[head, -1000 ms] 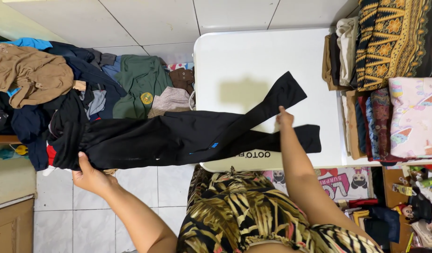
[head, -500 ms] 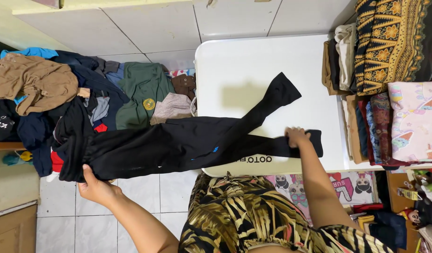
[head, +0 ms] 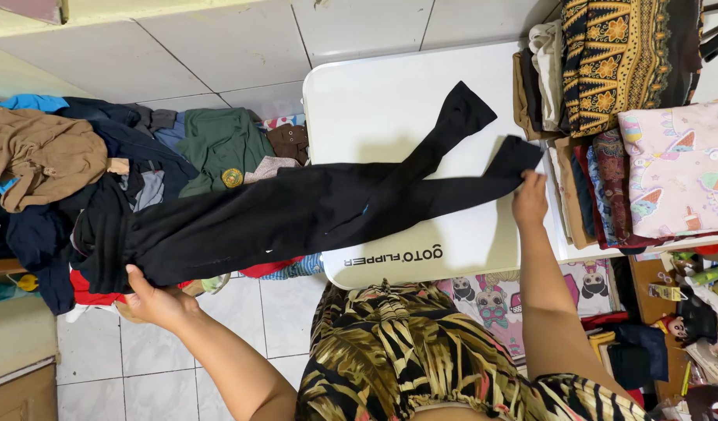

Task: The person folds several items of clothing on a white folding board, including a pink patterned cloth, black trousers, and a brown shirt. The folded items are stacked and then placed into a wooden wardrobe.

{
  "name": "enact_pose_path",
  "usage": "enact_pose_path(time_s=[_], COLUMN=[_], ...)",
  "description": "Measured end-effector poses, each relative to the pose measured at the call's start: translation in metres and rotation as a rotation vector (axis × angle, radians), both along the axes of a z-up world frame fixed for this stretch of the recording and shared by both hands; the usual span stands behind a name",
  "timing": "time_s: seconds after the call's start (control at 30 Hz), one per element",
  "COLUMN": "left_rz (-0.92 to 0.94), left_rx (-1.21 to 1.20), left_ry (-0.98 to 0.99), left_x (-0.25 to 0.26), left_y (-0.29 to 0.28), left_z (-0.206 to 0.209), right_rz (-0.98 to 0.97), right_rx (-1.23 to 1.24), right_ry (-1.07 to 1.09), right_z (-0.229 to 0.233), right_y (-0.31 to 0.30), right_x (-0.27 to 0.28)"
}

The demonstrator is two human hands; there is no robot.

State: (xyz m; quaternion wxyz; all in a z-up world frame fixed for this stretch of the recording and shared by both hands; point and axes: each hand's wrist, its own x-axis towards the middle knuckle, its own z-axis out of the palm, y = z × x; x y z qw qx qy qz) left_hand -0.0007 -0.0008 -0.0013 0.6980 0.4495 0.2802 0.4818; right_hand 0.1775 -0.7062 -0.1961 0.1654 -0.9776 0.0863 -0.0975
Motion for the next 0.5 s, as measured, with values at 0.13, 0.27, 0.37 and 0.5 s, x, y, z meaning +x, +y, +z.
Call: enact_pose_path(time_s=[0.13, 0.27, 0.37, 0.5], left_rz=[0.008, -0.009, -0.062, -0.071], left_rx=[-0.017, 0.001, 0.032, 0.03], left_ry=[0.07, 0.098, 0.055, 0.063], left_x=[0.002, 0.006, 0.01, 0.008], left_y=[-0.007, -0.011, -0.01, -0.011], left_z=[-0.006, -0.008, -0.005, -0.006], right_rz=[-0.261, -0.538, -0.837, -0.865], right_rx=[0.087, 0.549, 0.931, 1.284], right_ry=[0.309, 0.136, 0.145, 0.264], right_z=[-0.014, -0.032, -0.036, -0.037], right_y=[0.001, 0.007, 0.008, 0.013], right_x=[-0.03, -0.019, 0.008, 0.031])
